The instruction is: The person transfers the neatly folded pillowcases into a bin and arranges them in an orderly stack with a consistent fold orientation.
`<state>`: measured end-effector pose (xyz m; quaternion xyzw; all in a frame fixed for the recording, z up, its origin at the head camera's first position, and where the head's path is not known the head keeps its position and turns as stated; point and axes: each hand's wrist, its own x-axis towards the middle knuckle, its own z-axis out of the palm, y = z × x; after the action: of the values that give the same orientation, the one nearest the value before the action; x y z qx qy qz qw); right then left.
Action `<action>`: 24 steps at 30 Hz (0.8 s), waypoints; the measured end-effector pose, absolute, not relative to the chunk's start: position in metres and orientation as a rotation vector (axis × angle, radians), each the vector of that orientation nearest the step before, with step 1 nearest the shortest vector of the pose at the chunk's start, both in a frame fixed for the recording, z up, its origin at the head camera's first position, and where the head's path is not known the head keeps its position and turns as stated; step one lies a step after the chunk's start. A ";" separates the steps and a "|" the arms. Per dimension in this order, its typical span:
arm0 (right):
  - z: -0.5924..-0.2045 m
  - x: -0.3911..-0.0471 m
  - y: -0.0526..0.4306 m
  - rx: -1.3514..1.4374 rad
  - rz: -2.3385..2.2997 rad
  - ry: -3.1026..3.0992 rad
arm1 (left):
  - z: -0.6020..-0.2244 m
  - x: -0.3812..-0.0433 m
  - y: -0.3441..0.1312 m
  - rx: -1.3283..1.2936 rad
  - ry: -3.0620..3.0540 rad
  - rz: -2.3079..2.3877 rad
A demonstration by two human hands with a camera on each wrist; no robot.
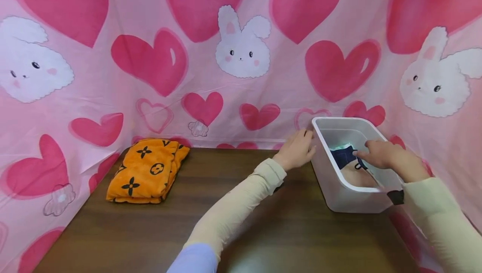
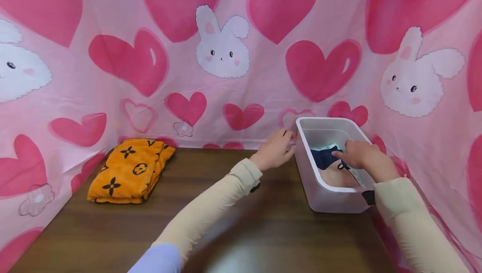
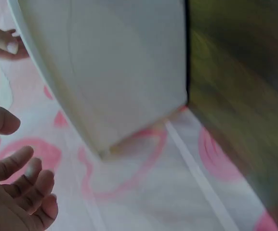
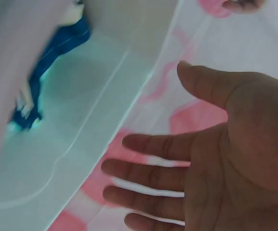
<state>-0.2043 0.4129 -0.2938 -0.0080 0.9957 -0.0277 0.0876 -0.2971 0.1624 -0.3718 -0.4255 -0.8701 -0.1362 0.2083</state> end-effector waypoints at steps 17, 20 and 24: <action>-0.333 -0.183 0.321 0.005 -0.101 3.312 | -0.417 -0.297 0.020 -1.098 -2.552 -0.219; -0.344 -0.188 0.302 -0.027 -0.093 3.357 | -0.424 -0.295 0.004 -1.081 -2.573 -0.218; -0.364 -0.198 0.277 -0.144 -0.126 3.385 | -0.433 -0.293 -0.017 -1.069 -2.599 -0.246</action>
<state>-0.1979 0.2766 -0.3641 -0.0421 0.9907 -0.0369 -0.1242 -0.2932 -0.0166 -0.4333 -0.3741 -0.9095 -0.0860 0.1595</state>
